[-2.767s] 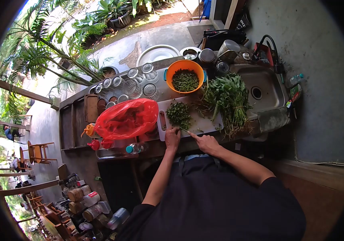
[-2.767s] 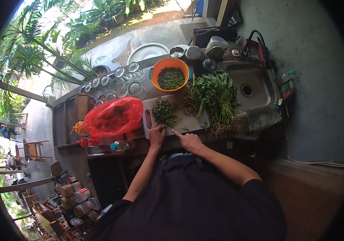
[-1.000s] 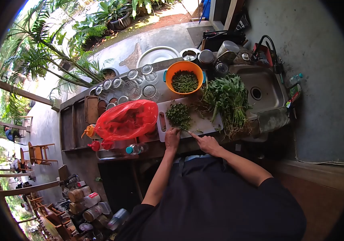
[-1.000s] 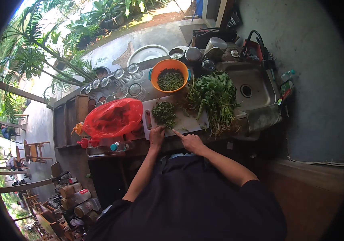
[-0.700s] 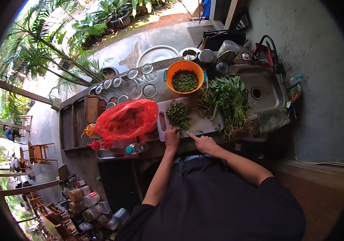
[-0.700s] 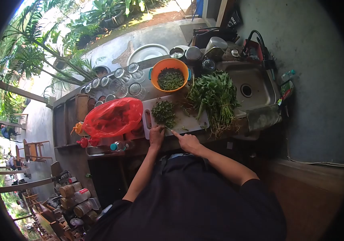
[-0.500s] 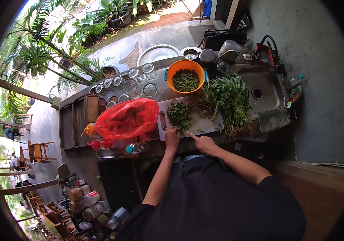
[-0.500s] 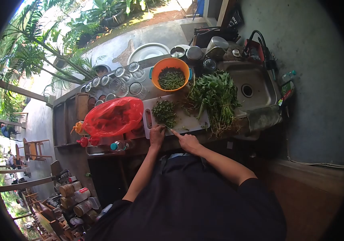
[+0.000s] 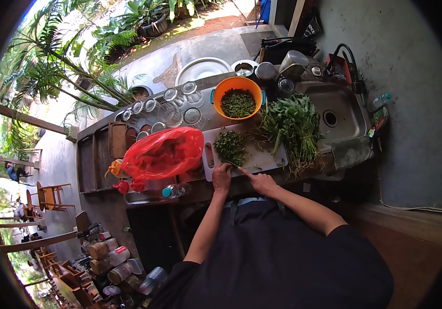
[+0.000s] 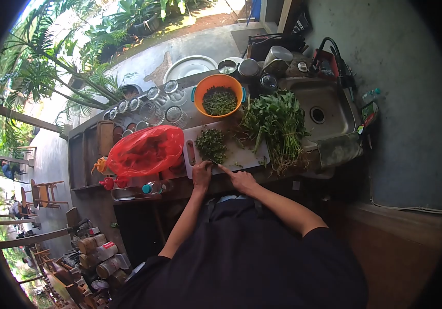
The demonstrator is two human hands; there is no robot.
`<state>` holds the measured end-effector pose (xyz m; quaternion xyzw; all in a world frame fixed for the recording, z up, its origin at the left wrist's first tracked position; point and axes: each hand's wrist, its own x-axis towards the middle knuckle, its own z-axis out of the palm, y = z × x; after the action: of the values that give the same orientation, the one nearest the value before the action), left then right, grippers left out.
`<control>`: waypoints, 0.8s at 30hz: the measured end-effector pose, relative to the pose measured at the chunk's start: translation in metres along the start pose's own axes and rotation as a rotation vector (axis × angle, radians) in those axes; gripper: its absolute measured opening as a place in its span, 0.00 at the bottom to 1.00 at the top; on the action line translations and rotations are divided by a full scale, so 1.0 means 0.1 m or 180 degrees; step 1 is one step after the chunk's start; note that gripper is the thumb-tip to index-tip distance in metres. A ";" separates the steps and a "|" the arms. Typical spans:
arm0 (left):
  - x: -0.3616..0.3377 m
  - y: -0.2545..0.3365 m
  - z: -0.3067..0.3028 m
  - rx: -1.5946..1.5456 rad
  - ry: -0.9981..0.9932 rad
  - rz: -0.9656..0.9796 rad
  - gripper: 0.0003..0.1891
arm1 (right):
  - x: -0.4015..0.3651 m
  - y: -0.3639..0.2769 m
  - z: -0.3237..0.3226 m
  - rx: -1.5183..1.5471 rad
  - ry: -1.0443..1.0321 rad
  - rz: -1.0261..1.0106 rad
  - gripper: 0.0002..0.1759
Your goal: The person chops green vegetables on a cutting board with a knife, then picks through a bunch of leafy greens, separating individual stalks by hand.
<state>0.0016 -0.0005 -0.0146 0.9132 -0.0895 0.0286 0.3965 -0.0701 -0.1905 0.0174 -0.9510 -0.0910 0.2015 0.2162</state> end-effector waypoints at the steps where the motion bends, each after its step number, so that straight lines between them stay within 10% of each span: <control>1: 0.00 0.00 0.00 0.0045 -0.0021 0.0017 0.05 | -0.04 0.02 -0.01 -0.0043 -0.0040 0.0013 0.43; 24: -0.02 0.03 -0.03 0.0092 -0.0178 0.0138 0.05 | -0.16 -0.23 -0.51 -0.0039 -0.0273 0.0096 0.38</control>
<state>-0.0012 -0.0004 -0.0109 0.9172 -0.1199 0.0129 0.3798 -0.0647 -0.1933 0.0754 -0.9441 -0.0871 0.2447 0.2032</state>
